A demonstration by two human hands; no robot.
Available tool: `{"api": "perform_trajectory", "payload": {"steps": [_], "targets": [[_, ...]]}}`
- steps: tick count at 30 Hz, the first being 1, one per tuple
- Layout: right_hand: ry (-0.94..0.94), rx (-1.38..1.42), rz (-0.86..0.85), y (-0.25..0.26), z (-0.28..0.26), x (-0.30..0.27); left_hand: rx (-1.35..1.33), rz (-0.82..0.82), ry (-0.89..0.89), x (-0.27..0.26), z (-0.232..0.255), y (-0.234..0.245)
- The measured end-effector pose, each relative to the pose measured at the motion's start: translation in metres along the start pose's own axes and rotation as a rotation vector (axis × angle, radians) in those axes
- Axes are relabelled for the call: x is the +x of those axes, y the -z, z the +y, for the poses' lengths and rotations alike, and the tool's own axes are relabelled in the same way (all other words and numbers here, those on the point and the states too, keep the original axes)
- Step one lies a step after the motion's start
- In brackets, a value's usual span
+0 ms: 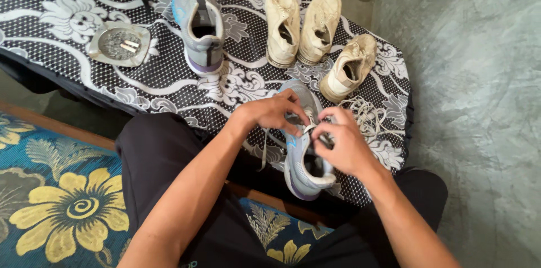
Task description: The person threads white shoelaces through the eyelets of a gray sneaker, pulls the laces to tighten them, and ties a knot. The task is performed on a patterned tablecloth with other shoes nearby.
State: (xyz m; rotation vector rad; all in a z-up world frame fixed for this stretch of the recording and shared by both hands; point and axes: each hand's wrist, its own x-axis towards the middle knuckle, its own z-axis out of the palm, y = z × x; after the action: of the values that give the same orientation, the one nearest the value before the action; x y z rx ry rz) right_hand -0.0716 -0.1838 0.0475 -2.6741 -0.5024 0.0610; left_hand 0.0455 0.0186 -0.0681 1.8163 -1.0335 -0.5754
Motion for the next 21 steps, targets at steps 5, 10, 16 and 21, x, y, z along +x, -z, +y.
{"api": "perform_trajectory", "payload": {"steps": [5, 10, 16, 21], "targets": [[-0.038, -0.020, 0.096, -0.032, 0.003, -0.005, -0.001, 0.098, 0.023, 0.001, 0.002, -0.005], [-0.107, 0.104, 0.143, -0.046, 0.021, -0.009, -0.005, 0.085, 0.037, 0.001, 0.004, -0.005], [-0.108, 0.425, 0.006, -0.017, 0.053, -0.015, 0.026, 0.054, 0.063, 0.003, 0.006, -0.006], [-0.319, 1.323, -0.031, 0.044, 0.047, -0.016, 0.025, 0.055, 0.095, 0.007, 0.002, -0.008]]}}
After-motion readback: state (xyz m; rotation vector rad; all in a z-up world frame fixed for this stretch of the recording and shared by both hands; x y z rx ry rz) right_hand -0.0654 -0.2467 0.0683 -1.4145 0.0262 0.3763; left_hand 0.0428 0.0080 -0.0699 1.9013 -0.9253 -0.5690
